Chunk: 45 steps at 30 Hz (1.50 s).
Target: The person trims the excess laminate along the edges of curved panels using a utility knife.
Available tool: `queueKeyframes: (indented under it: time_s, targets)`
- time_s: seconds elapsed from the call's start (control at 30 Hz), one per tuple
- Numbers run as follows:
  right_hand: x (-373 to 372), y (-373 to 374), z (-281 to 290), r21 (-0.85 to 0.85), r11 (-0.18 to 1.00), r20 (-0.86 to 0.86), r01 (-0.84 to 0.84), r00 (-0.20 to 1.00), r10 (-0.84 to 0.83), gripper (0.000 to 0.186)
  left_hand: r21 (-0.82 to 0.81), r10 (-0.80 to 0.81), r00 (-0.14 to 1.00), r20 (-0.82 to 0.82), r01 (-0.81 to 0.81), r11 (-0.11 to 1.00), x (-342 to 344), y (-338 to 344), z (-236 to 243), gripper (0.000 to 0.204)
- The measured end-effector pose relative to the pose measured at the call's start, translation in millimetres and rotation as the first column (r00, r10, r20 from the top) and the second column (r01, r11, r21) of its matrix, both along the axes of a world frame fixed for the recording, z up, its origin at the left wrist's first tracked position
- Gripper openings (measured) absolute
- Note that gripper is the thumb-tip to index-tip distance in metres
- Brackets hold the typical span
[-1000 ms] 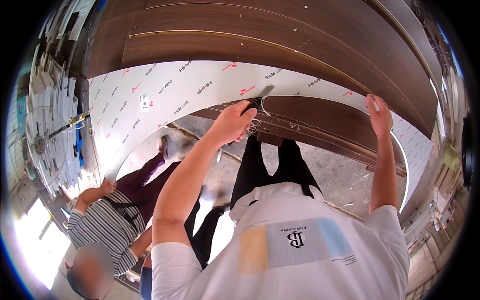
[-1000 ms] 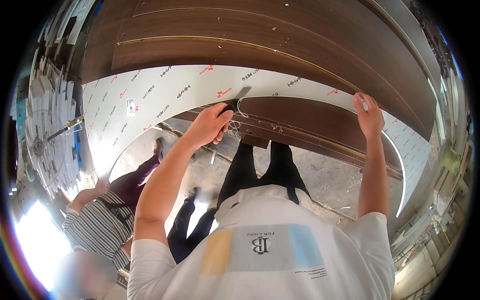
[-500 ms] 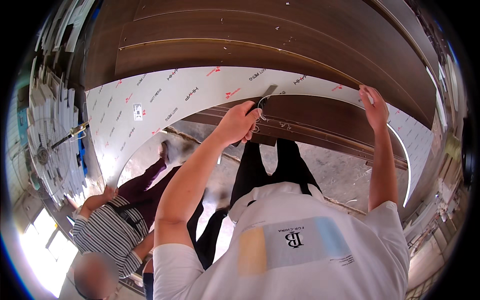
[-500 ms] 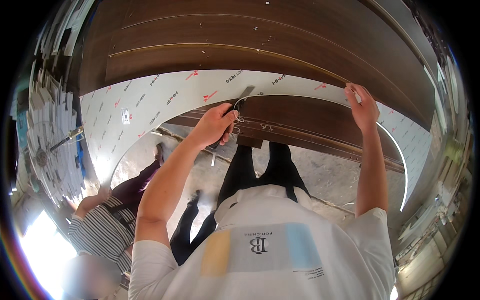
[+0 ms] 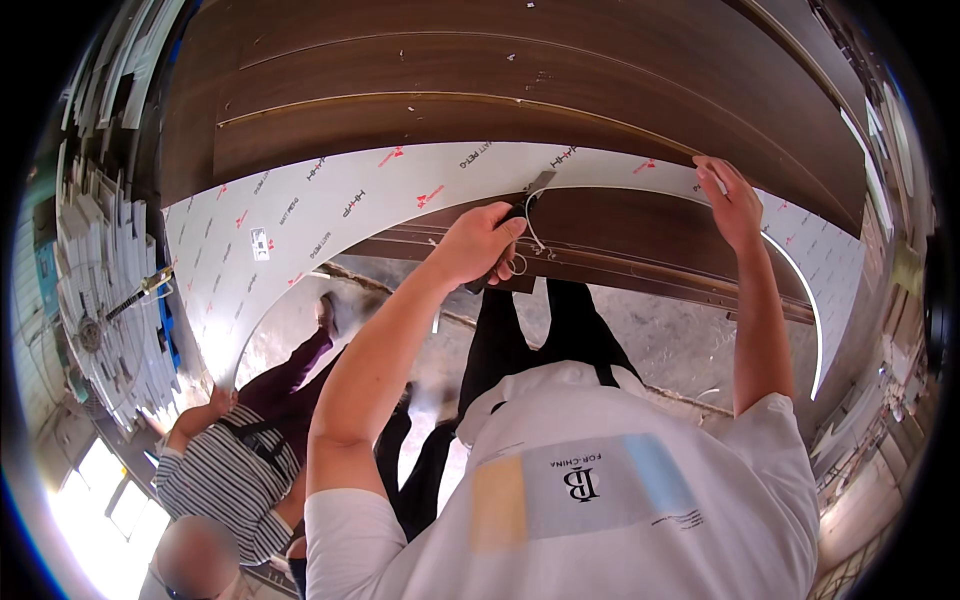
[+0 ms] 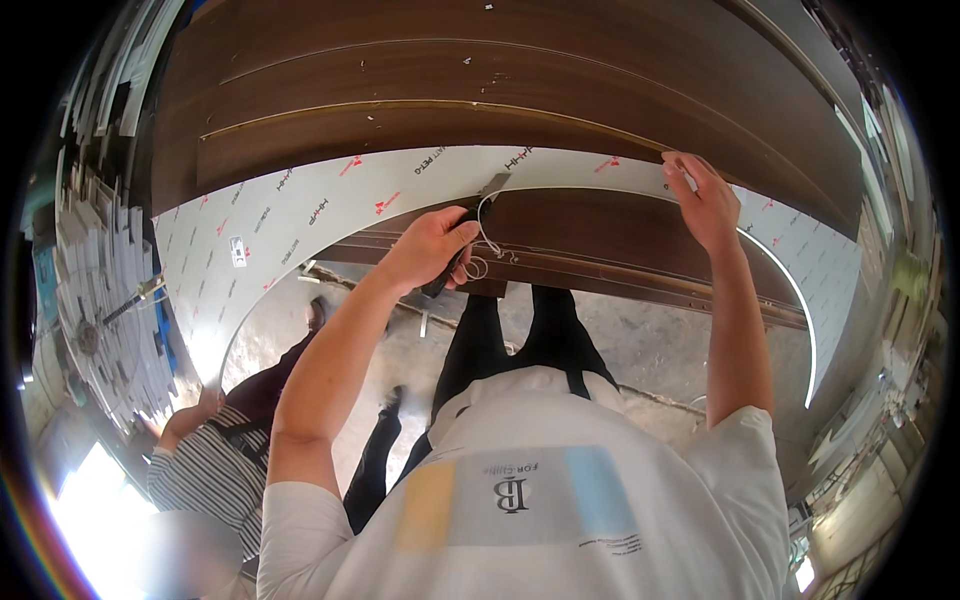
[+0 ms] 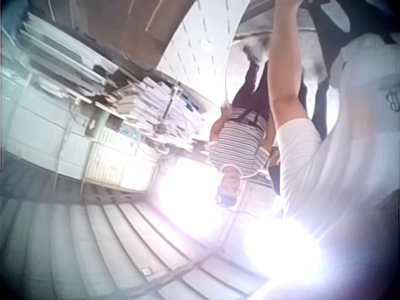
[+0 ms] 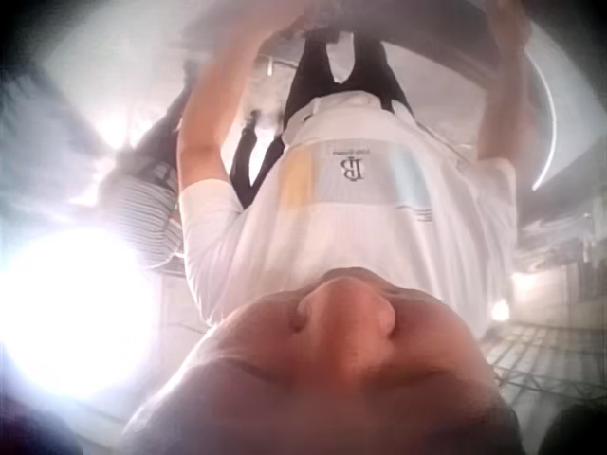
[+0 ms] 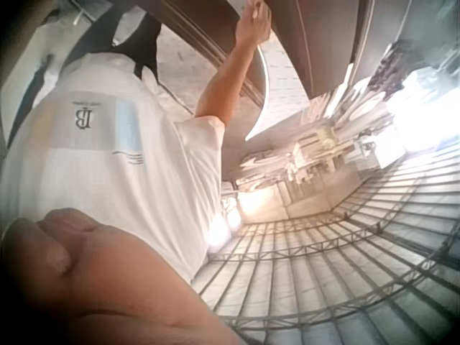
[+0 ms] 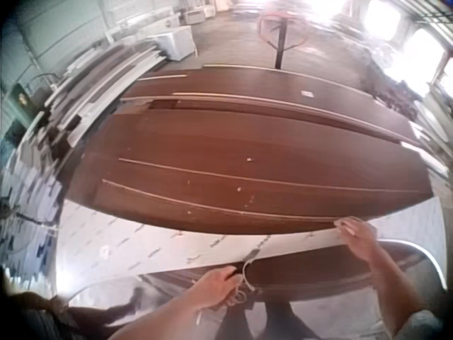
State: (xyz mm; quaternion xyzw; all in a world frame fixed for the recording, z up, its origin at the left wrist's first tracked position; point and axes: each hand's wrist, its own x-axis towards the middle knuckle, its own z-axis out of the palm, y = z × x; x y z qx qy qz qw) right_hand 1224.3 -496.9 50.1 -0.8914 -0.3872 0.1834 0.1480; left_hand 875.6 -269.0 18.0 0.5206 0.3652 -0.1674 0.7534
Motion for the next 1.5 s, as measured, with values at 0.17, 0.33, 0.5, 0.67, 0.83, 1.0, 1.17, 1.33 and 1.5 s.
queueKeyframes:
  time_s: [0.17,0.33,0.5,0.67,0.83,1.0,1.17,1.33,1.5]
  targets:
    - [5.4,-5.3,3.0,0.018,0.998,0.052,-0.061,0.997,0.060,0.035,0.003,-0.026,1.000,0.002,0.026,1.000,17.7,-8.7,1.1,0.024]
    - [9.1,-9.8,3.2,-0.007,0.993,0.105,-0.120,0.987,0.120,0.031,0.011,-0.057,0.998,-0.001,0.057,0.998,39.6,-18.0,4.7,0.024]
    - [14.6,-10.4,8.1,0.030,0.983,0.067,-0.180,0.982,0.178,0.029,0.008,-0.084,0.996,-0.008,0.084,0.996,54.6,-23.9,2.8,0.025]
    - [65.8,-53.9,-0.7,0.107,0.994,-0.019,-0.013,1.000,0.015,0.029,0.038,-0.116,0.992,-0.051,0.118,0.992,63.3,-23.2,9.2,0.025]
    - [169.4,-174.2,-12.2,-0.314,0.928,0.340,0.198,0.937,-0.085,0.044,0.041,-0.125,0.990,-0.070,0.128,0.991,65.3,-24.6,5.5,0.024]
    - [193.7,-205.5,-17.2,-0.284,0.955,0.236,0.088,0.972,-0.019,0.045,0.024,-0.122,0.989,-0.089,0.124,0.992,73.0,-28.5,8.4,0.025]
    - [185.2,-191.7,-7.4,-0.280,0.959,0.175,0.044,0.984,0.006,0.045,0.026,-0.132,0.988,-0.081,0.134,0.991,85.2,-36.4,7.9,0.028]
    - [175.2,-188.8,-3.9,-0.237,0.970,0.155,0.052,0.988,-0.015,0.047,0.041,-0.164,0.981,-0.102,0.169,0.985,107.0,-48.7,7.9,0.028]
    - [174.4,-187.4,5.9,-0.234,0.969,0.108,0.077,0.993,-0.052,0.051,0.038,-0.179,0.982,-0.055,0.181,0.983,134.2,-68.6,12.0,0.029]
